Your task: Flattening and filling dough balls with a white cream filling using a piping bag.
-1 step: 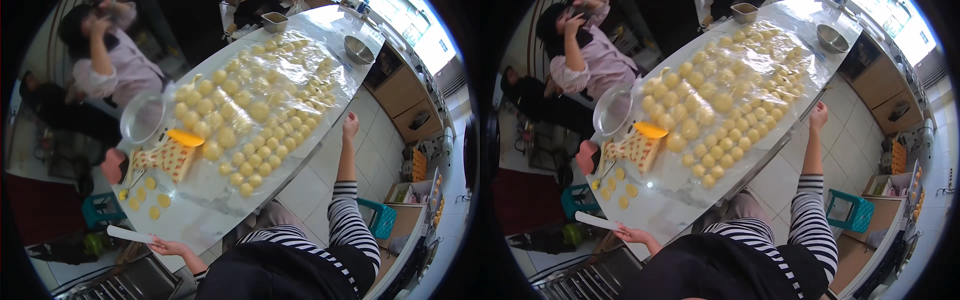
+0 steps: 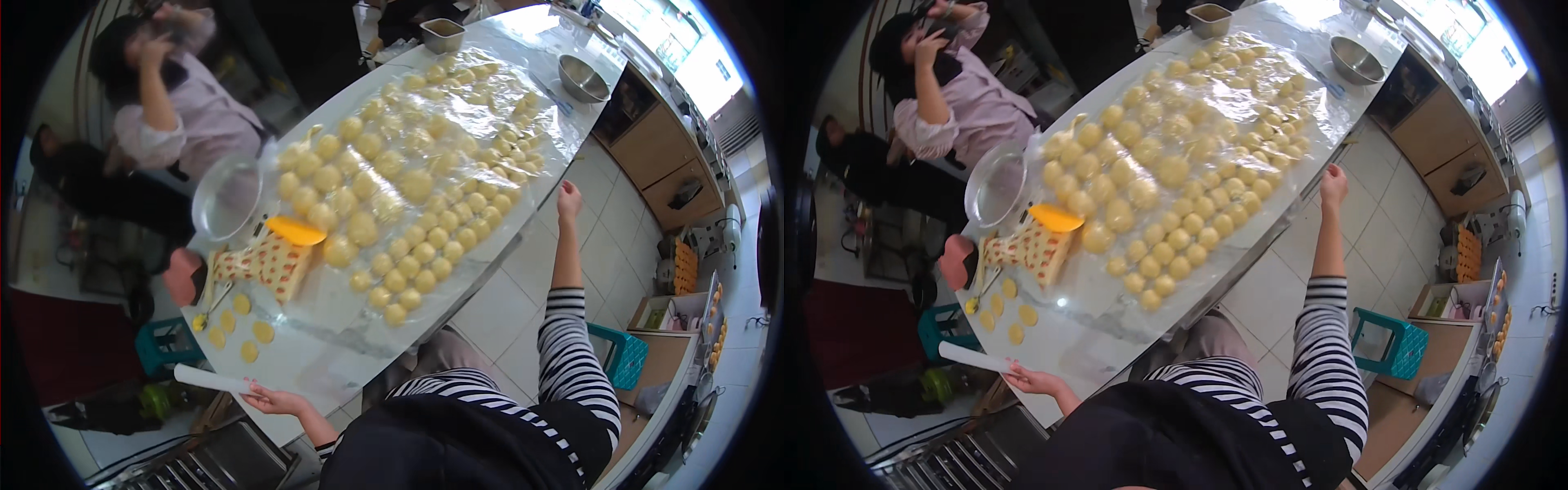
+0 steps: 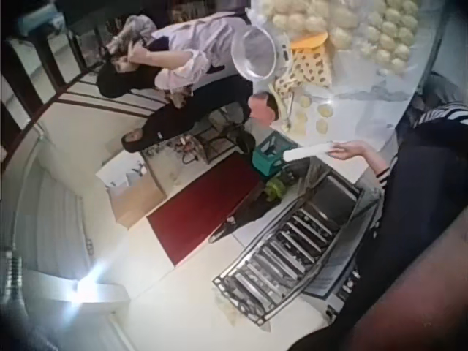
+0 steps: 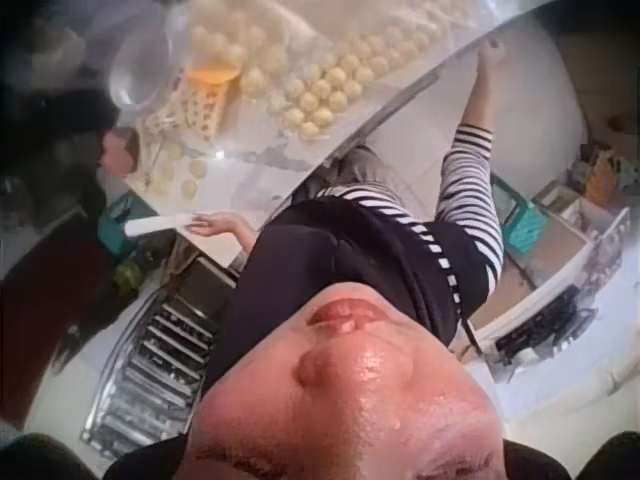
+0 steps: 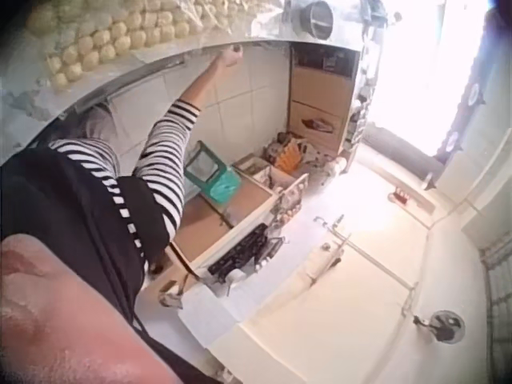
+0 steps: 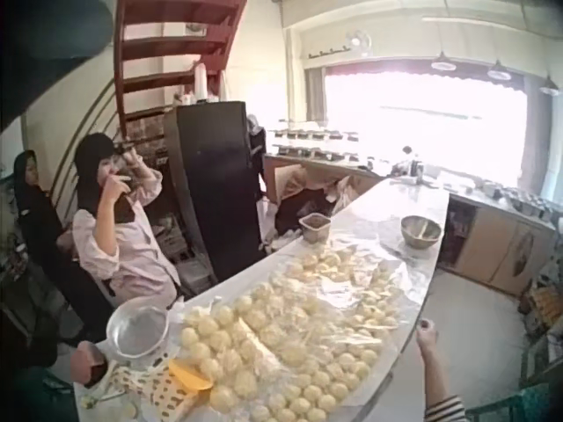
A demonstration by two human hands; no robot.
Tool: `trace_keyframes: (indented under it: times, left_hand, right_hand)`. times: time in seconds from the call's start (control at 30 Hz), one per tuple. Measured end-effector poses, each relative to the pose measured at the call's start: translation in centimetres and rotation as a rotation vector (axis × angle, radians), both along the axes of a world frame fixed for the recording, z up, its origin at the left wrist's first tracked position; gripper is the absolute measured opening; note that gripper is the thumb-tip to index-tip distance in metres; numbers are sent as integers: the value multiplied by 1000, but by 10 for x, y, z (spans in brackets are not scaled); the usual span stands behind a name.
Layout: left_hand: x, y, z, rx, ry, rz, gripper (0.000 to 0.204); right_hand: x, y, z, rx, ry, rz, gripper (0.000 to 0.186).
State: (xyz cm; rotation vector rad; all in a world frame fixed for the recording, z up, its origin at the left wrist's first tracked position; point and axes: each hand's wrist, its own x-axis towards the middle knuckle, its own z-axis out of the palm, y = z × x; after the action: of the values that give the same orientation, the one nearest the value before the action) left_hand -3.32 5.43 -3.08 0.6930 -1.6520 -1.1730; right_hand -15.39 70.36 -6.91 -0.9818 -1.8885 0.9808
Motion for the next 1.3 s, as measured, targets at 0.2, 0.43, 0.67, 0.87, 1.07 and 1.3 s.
trace_keyframes:
  times: [0.2,0.43,0.67,0.87,1.07,1.3]
  left_hand:
    - [-33,79,24,9,-26,-135,40]
    - [-28,86,30,-13,-50,-140,39]
    - [18,31,16,134,20,33,36]
    - [55,-30,21,257,78,144,31]
    - [98,-80,17,313,33,116,31]
    - [122,-91,20,-409,-652,-134,34]
  right_hand:
    - [-71,40,-39,-46,-188,376,40]
    - [-51,68,-39,-697,409,438,27]
    - [12,-12,42,-650,851,634,45]
    - [38,-323,129,-486,90,1525,44]
    - [108,-542,54,-292,-303,1940,42]
    - [124,-566,90,562,-12,1549,57]
